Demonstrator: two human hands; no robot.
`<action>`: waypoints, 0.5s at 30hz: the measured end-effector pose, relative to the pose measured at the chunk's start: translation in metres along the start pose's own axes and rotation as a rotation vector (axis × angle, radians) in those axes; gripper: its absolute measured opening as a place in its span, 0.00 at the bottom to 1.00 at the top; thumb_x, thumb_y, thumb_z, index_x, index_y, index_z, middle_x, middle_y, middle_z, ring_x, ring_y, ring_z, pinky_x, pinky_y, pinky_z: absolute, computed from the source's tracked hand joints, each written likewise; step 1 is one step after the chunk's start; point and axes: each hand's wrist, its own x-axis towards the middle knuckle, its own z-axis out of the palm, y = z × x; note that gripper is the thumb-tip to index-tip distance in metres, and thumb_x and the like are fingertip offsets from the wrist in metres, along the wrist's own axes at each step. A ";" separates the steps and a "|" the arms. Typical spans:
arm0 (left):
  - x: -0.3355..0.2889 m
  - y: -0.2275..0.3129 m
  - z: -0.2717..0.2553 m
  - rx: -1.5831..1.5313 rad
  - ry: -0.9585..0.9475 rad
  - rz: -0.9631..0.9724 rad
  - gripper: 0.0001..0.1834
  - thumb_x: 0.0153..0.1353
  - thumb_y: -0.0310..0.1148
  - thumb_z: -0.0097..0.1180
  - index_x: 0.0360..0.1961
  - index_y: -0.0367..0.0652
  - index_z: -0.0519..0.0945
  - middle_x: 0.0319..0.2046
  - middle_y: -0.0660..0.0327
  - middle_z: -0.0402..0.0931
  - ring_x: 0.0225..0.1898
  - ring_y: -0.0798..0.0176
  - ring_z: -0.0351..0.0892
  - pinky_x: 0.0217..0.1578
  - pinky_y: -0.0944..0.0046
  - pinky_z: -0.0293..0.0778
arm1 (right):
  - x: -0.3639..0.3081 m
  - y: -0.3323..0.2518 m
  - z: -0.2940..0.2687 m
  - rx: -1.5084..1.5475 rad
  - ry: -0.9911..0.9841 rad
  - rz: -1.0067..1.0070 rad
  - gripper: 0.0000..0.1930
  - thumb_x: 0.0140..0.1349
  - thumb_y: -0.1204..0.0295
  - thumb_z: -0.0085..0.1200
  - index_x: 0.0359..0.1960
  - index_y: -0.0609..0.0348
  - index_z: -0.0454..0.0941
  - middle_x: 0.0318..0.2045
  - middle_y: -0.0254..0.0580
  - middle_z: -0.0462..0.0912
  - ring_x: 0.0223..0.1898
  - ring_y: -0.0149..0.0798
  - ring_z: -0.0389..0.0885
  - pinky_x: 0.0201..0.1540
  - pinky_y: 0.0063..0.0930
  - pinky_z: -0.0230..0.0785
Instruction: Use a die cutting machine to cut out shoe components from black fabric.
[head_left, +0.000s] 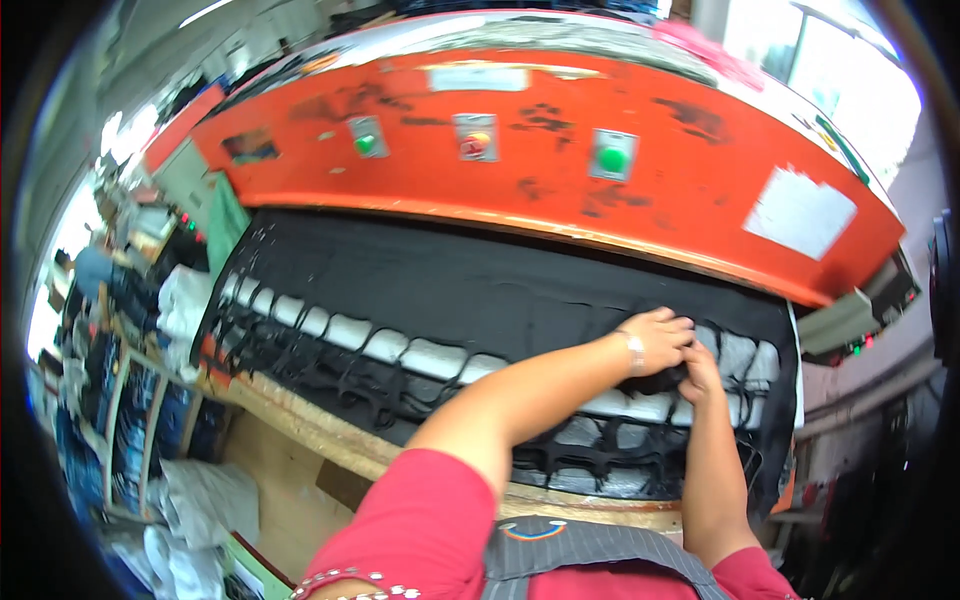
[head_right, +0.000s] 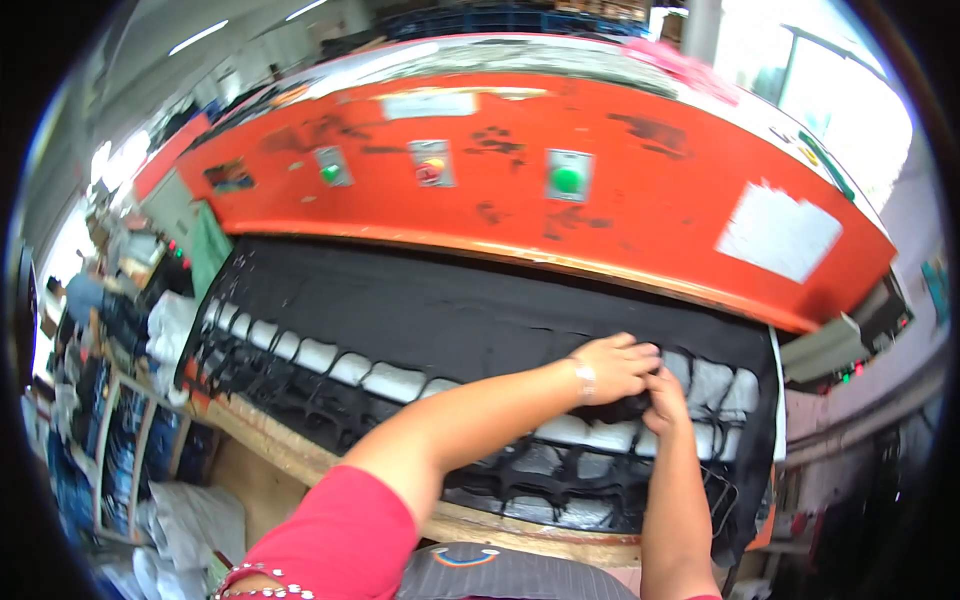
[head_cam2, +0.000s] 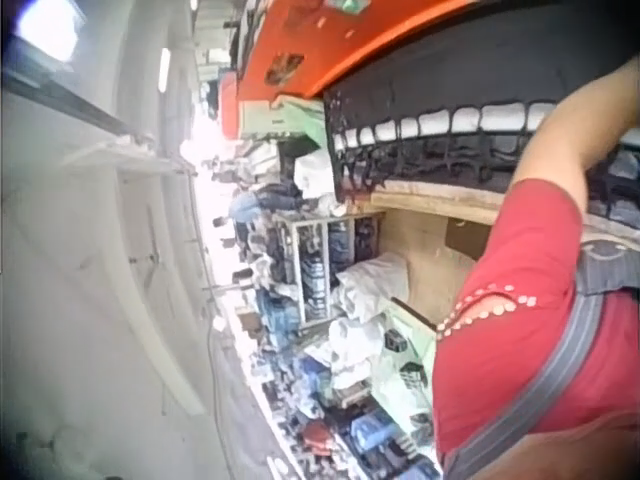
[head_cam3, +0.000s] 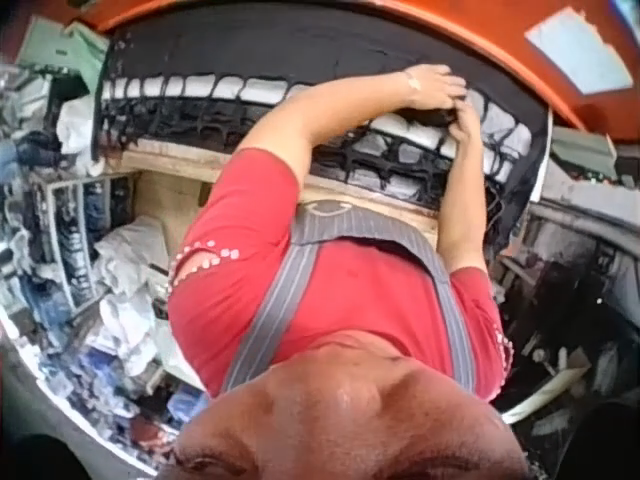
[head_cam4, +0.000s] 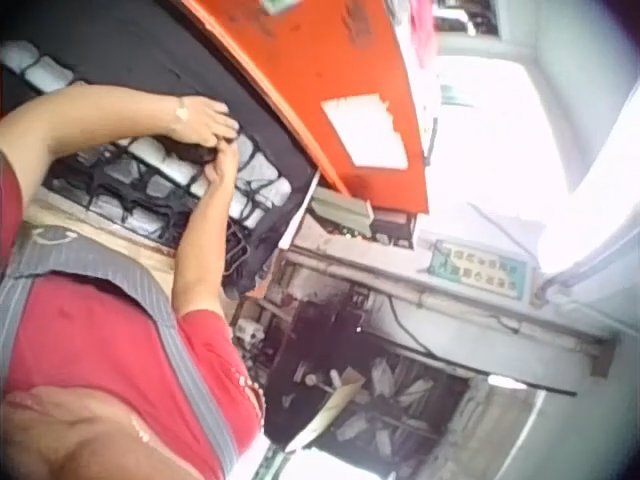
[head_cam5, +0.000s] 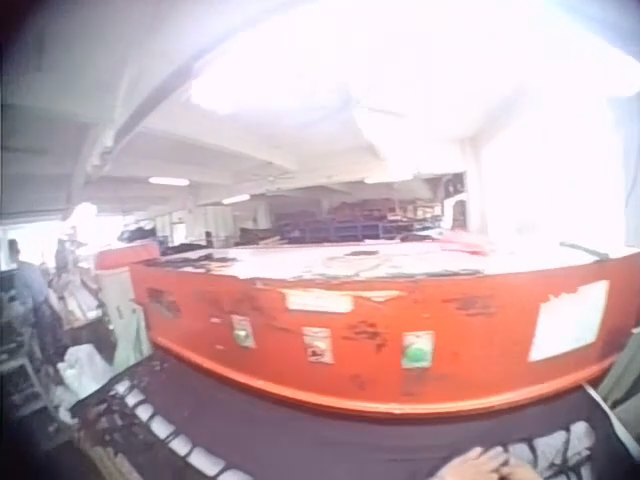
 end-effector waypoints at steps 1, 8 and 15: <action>0.007 0.002 0.009 0.005 -0.107 -0.005 0.11 0.57 0.37 0.49 0.33 0.52 0.84 0.53 0.62 0.76 0.58 0.65 0.70 0.56 0.57 0.61 | -0.002 0.003 -0.005 0.003 0.038 0.035 0.10 0.56 0.81 0.48 0.39 0.58 0.73 0.35 0.39 0.80 0.37 0.37 0.80 0.42 0.32 0.73; -0.032 0.011 -0.038 0.017 -0.200 -0.073 0.08 0.58 0.37 0.48 0.30 0.53 0.81 0.29 0.66 0.82 0.38 0.65 0.80 0.52 0.56 0.60 | 0.002 0.014 -0.028 -0.747 0.303 0.042 0.05 0.57 0.78 0.47 0.35 0.59 0.72 0.27 0.36 0.78 0.28 0.31 0.78 0.32 0.22 0.70; -0.135 0.019 -0.107 0.033 0.128 -0.213 0.06 0.52 0.36 0.51 0.21 0.51 0.76 0.20 0.65 0.77 0.29 0.64 0.78 0.43 0.60 0.63 | 0.007 0.006 0.037 -1.662 0.567 -0.937 0.18 0.55 0.73 0.59 0.45 0.66 0.71 0.42 0.57 0.73 0.46 0.58 0.72 0.51 0.46 0.65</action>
